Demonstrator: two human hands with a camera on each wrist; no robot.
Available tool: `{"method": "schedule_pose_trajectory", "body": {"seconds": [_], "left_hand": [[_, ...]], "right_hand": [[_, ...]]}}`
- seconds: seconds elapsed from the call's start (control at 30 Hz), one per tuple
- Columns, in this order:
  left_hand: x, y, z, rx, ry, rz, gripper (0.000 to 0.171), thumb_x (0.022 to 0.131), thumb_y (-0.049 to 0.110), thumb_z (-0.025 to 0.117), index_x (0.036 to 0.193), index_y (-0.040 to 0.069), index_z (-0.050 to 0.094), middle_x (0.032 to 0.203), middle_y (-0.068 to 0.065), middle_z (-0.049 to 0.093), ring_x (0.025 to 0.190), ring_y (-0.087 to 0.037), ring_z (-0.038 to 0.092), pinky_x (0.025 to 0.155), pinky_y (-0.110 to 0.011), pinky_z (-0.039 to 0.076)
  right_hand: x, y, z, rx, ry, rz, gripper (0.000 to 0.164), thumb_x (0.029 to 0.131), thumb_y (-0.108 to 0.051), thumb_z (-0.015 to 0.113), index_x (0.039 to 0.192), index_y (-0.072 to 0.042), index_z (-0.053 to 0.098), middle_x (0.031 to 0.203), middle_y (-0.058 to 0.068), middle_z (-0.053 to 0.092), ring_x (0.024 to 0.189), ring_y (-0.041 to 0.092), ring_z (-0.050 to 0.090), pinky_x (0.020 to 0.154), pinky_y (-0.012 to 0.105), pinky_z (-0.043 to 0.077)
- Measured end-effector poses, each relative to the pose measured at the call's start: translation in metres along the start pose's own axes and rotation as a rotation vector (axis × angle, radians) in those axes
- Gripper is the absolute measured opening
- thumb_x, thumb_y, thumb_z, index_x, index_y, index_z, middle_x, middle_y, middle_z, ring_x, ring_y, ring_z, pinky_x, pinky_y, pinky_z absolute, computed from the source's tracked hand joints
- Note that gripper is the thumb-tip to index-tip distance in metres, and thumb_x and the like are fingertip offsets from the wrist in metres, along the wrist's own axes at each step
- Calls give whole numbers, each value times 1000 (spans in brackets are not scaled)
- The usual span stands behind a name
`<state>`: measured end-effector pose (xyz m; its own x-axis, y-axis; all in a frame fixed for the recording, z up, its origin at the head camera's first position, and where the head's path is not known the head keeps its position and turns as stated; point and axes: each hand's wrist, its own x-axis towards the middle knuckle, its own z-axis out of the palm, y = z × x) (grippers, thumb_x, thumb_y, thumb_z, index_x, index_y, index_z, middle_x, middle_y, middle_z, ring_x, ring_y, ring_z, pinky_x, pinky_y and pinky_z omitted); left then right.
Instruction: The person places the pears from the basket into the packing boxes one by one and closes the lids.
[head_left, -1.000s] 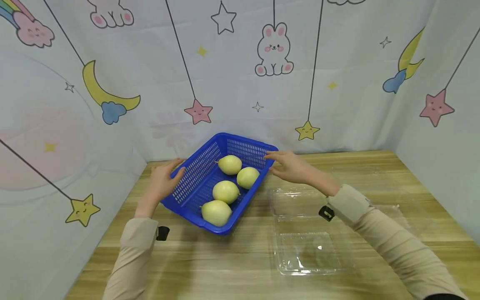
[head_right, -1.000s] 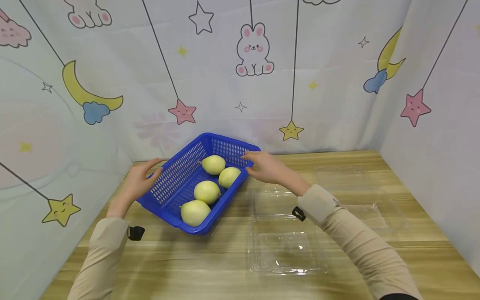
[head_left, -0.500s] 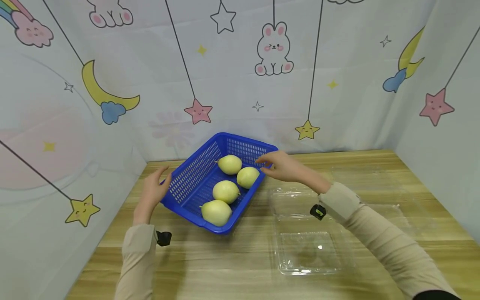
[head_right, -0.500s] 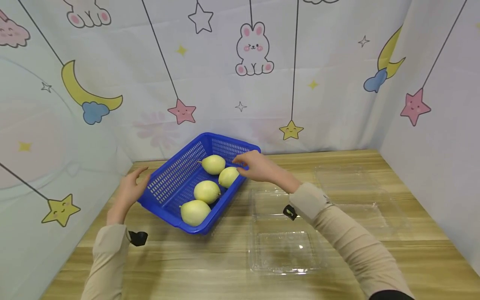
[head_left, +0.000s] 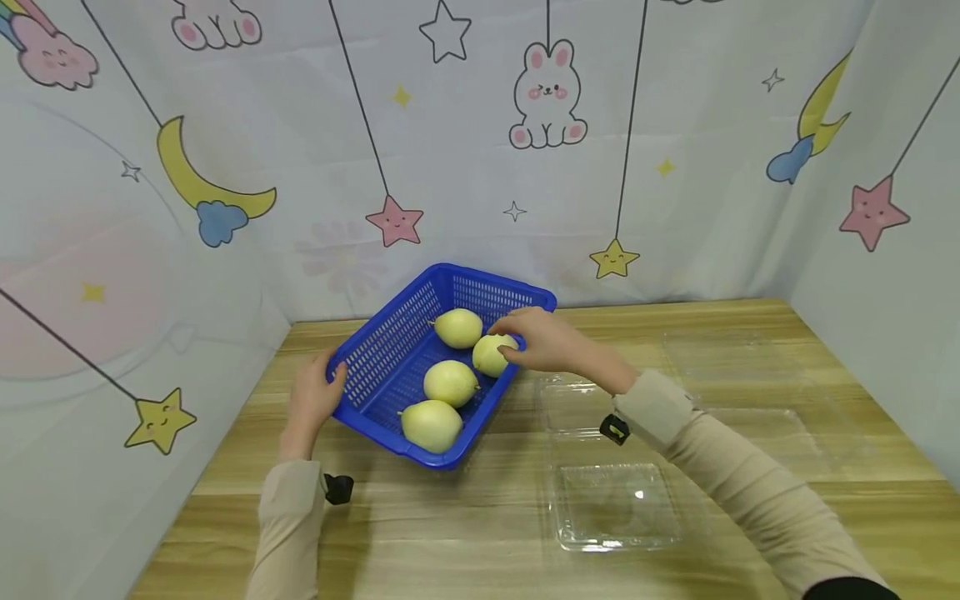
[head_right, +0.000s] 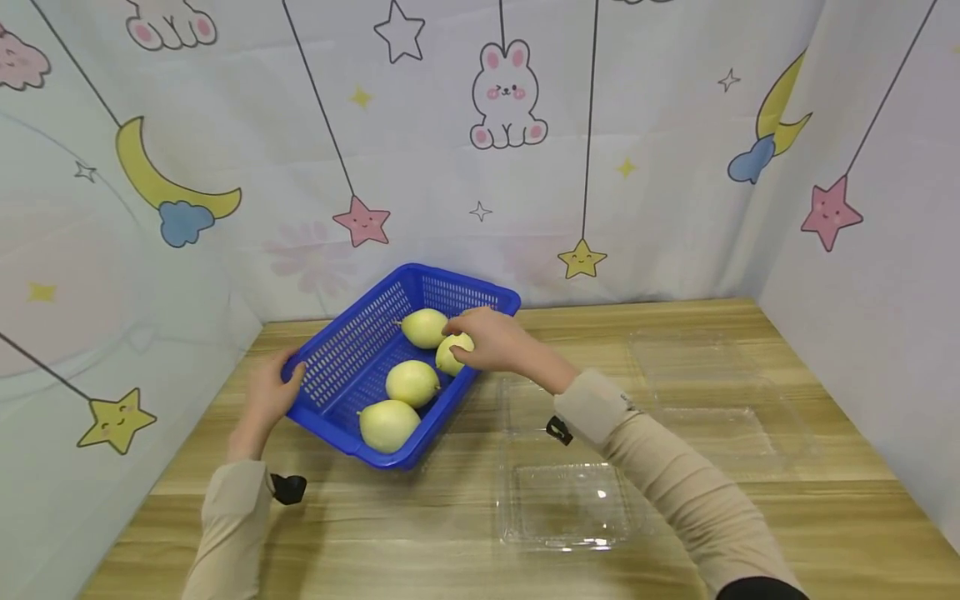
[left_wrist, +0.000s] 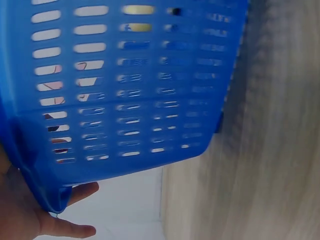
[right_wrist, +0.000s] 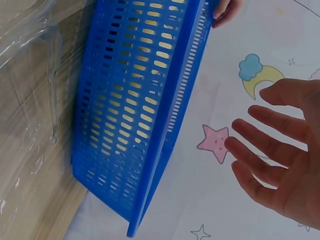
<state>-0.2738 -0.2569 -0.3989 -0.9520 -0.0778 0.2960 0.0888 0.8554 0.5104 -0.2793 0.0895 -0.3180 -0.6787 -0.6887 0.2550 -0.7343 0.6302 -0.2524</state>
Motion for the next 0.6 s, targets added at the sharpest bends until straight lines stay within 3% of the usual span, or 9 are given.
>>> {"method": "schedule_pose_trajectory", "body": {"seconds": [0.23,0.43,0.6], "left_hand": [[-1,1,2,148,-43,13,48,92,25,38,130,-5,40,131,-27,41,120,-45,38,92,-74,15],[0,7,1,238,-142,27,60,92,33,36,133,-10,31,136,-30,33,127,-47,25,93,-75,4],[-1,10,3,280,-172,31,66,91,36,38,133,-14,27,138,-33,27,128,-50,20,97,-72,3]], "right_hand": [[11,-16,13,-102,18,-41,25,82,-22,59,105,-13,65,100,2,66,93,21,58,77,37,48],[23,-33,29,-158,-44,-71,28,81,-26,60,106,-15,64,104,1,64,93,21,56,71,37,47],[31,-47,42,-162,-116,-91,32,81,-29,61,110,-16,62,106,2,63,99,21,55,80,42,45]]}}
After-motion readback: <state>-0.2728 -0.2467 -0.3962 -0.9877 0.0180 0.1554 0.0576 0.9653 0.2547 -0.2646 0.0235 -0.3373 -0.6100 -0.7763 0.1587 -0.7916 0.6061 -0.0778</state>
